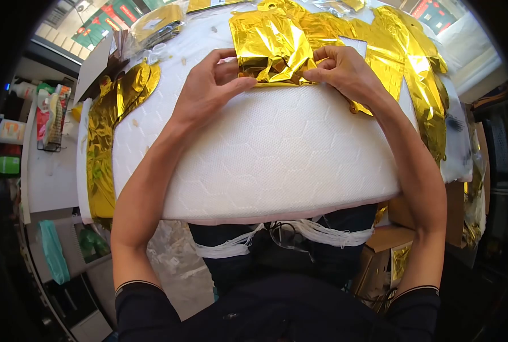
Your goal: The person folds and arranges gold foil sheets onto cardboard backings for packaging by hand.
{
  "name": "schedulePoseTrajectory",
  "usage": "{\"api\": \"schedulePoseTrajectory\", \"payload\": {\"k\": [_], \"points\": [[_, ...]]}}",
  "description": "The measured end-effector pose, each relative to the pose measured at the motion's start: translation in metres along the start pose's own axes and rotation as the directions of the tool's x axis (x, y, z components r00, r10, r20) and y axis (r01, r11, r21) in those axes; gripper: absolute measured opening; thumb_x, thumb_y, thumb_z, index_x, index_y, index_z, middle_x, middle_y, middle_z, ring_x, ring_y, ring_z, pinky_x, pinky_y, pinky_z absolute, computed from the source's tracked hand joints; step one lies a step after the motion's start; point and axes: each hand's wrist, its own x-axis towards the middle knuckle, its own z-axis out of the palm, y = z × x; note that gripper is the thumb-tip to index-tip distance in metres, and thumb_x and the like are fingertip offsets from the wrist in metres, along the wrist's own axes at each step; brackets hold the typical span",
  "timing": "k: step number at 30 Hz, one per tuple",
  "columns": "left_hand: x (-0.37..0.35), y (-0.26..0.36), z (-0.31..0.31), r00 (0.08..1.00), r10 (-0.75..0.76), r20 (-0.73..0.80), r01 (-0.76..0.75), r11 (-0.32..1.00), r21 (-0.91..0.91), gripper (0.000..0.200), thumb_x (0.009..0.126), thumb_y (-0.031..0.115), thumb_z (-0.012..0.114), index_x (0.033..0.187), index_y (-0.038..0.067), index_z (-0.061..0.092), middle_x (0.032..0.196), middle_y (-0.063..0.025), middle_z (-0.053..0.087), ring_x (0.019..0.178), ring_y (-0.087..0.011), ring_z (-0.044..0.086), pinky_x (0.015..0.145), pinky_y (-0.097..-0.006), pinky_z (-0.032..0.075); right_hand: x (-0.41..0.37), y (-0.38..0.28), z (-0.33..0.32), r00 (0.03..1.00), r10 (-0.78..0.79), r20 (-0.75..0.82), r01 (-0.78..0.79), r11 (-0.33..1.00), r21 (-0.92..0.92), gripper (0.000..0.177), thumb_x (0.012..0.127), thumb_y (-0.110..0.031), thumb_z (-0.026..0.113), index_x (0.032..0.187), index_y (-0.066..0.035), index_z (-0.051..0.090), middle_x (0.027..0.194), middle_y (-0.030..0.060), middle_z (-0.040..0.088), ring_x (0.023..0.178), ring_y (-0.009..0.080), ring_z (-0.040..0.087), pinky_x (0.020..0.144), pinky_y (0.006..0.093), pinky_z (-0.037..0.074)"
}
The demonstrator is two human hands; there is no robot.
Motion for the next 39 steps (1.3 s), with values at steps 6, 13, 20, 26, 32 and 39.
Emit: {"api": "schedulePoseTrajectory", "payload": {"k": [6, 13, 20, 26, 32, 39], "points": [[-0.008, 0.008, -0.003, 0.966, 0.247, -0.071, -0.184, 0.859, 0.478, 0.067, 0.081, 0.017, 0.087, 0.136, -0.004, 0.055, 0.097, -0.0119, 0.078, 0.096, -0.0135, 0.071, 0.086, -0.0269, 0.053, 0.001, -0.004, -0.001, 1.0, 0.004, 0.016, -0.003, 1.0, -0.017, 0.051, 0.088, -0.024, 0.08, 0.124, 0.008, 0.063, 0.087, 0.0062, 0.073, 0.077, 0.0099, 0.063, 0.072, 0.0261, 0.049], [-0.006, 0.012, 0.005, 0.985, -0.035, -0.168, 0.098, 0.918, 0.384, 0.054, 0.085, 0.017, 0.082, 0.13, -0.005, 0.06, 0.082, -0.0098, 0.075, 0.072, -0.0114, 0.068, 0.068, -0.0278, 0.053, 0.001, -0.004, -0.002, 0.999, 0.031, 0.036, -0.031, 0.999, 0.015, 0.047, 0.088, -0.023, 0.079, 0.12, 0.008, 0.064, 0.083, 0.0036, 0.071, 0.069, 0.008, 0.056, 0.066, 0.0248, 0.045], [-0.002, 0.008, 0.006, 0.985, -0.015, -0.171, 0.1, 0.857, 0.505, 0.053, 0.085, 0.021, 0.079, 0.127, -0.004, 0.059, 0.079, -0.0102, 0.073, 0.07, -0.0191, 0.07, 0.068, -0.0327, 0.054, 0.0, -0.007, 0.0, 0.999, 0.047, 0.009, -0.047, 0.999, 0.01, 0.056, 0.086, -0.023, 0.08, 0.127, 0.011, 0.061, 0.086, 0.0062, 0.071, 0.067, 0.0091, 0.056, 0.064, 0.0254, 0.045], [-0.002, 0.007, 0.008, 0.986, 0.001, -0.168, 0.093, 0.829, 0.552, 0.049, 0.085, 0.02, 0.078, 0.126, 0.002, 0.06, 0.077, -0.0087, 0.071, 0.069, -0.021, 0.069, 0.066, -0.036, 0.053, 0.007, -0.005, -0.005, 0.993, 0.078, 0.089, -0.08, 0.997, 0.009, 0.062, 0.085, -0.022, 0.079, 0.131, 0.014, 0.058, 0.088, 0.0091, 0.071, 0.065, 0.0101, 0.061, 0.061, 0.0248, 0.048], [-0.003, 0.007, 0.008, 0.987, 0.005, -0.161, 0.091, 0.807, 0.584, 0.047, 0.085, 0.021, 0.078, 0.126, 0.004, 0.061, 0.076, -0.008, 0.07, 0.069, -0.0228, 0.069, 0.066, -0.0376, 0.053, 0.013, -0.011, -0.009, 0.981, 0.137, 0.134, -0.139, 0.99, 0.006, 0.038, 0.086, -0.02, 0.079, 0.109, 0.006, 0.063, 0.074, 0.0071, 0.069, 0.051, 0.0083, 0.058, 0.043, 0.0249, 0.042], [-0.01, 0.006, 0.001, 0.98, 0.09, -0.177, 0.058, 0.723, 0.689, 0.047, 0.085, 0.019, 0.08, 0.125, 0.004, 0.062, 0.089, -0.0112, 0.072, 0.081, -0.0253, 0.07, 0.069, -0.0383, 0.054, 0.012, -0.023, -0.011, 0.977, 0.156, 0.144, -0.157, 0.988, -0.006, 0.033, 0.087, -0.019, 0.079, 0.104, 0.003, 0.062, 0.064, 0.0066, 0.066, 0.046, 0.0078, 0.056, 0.039, 0.0243, 0.039]]}}
